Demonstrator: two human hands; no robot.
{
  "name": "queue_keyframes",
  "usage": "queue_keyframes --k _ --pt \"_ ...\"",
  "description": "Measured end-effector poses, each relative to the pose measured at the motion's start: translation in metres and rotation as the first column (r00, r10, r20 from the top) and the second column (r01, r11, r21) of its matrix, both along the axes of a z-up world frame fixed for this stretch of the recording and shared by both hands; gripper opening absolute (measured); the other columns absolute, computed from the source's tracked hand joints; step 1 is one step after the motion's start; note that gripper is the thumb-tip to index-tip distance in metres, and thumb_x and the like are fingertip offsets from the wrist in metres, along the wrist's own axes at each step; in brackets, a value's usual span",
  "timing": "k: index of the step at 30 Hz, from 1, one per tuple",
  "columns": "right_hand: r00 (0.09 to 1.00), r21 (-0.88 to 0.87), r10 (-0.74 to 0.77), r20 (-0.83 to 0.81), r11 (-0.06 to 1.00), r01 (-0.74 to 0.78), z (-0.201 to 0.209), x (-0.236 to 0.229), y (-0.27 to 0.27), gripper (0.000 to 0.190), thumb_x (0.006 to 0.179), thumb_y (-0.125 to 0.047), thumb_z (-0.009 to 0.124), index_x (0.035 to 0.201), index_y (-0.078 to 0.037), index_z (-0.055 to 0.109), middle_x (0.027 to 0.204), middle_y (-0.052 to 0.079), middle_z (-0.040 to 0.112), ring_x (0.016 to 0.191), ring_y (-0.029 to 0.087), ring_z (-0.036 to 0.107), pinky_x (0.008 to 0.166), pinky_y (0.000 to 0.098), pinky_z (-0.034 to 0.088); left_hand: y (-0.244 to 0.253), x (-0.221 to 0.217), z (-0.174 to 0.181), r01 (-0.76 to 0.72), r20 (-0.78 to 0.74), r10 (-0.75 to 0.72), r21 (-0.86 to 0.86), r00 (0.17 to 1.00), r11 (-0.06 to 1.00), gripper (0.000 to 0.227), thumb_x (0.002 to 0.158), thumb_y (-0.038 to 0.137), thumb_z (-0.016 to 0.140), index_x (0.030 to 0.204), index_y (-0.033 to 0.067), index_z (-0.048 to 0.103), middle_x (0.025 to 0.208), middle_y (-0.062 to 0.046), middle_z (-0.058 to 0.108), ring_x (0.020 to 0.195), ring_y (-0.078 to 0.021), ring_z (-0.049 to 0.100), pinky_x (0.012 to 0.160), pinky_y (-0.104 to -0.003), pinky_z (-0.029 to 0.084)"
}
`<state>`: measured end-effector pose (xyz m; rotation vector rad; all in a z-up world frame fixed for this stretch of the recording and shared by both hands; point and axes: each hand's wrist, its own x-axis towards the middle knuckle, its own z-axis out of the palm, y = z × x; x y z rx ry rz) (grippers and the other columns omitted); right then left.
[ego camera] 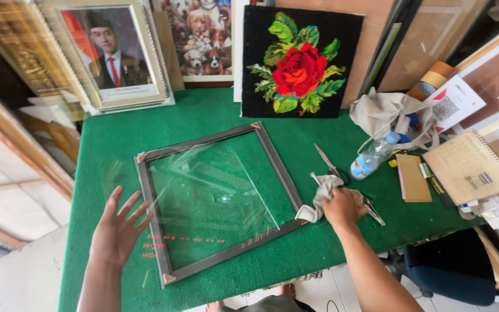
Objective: The person prepares a picture frame by peeling tape from a backing board, handling the artwork, and thoroughly cleaning the glass pane using a cloth and cleaning solution.
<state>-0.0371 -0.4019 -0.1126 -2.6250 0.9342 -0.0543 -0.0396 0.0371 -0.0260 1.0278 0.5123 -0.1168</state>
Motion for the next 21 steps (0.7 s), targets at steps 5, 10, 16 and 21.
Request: queue_keyframes --k 5,10,16,21 --pt "0.659 -0.350 0.530 0.534 0.848 -0.398 0.054 0.033 0.077 0.022 0.073 -0.027 0.068 0.069 -0.012 0.054 0.057 0.004 0.059 0.051 0.022 0.057 0.049 0.0355 0.041 0.005 0.001 -0.003 -0.046 -0.003 0.046 -0.074 0.999 0.996 0.055 0.077 0.040 0.039 0.129 0.0239 0.032 0.132 -0.012 0.041 0.110 -0.0260 0.044 0.091 -0.045 0.034" --pt "0.438 0.159 0.795 0.420 0.411 -0.898 0.063 -0.002 0.235 0.021 0.075 -0.028 0.059 0.087 -0.012 0.057 0.097 0.008 0.057 0.087 0.025 0.056 0.070 0.0372 0.044 0.009 0.002 -0.015 -0.092 0.029 0.100 -0.207 0.995 0.974 0.057 0.076 0.040 0.042 0.129 0.0213 0.037 0.129 -0.016 0.044 0.115 -0.0314 0.045 0.087 -0.047 0.037" --pt "0.516 -0.009 0.811 0.277 0.539 -0.842 0.029 0.030 0.291 0.046 0.085 -0.026 0.046 0.127 -0.012 0.037 0.130 0.017 0.041 0.120 0.036 0.038 0.082 0.0669 0.031 0.017 0.006 -0.039 -0.101 0.105 0.156 -0.411 0.982 0.906 0.046 0.083 0.048 0.037 0.124 0.0305 0.042 0.138 0.002 0.037 0.124 -0.0307 0.037 0.094 -0.052 0.031" --pt "0.771 0.010 0.632 -0.078 0.774 -0.633 -0.003 0.059 0.239 0.051 0.092 -0.037 0.029 0.138 -0.019 0.020 0.142 0.005 0.025 0.131 0.030 0.023 0.088 0.0740 0.020 0.014 0.002 -0.022 -0.126 0.078 0.177 -0.434 0.981 0.892 0.048 0.084 0.050 0.033 0.126 0.0294 0.041 0.140 0.001 0.036 0.127 -0.0324 0.034 0.095 -0.054 0.030"
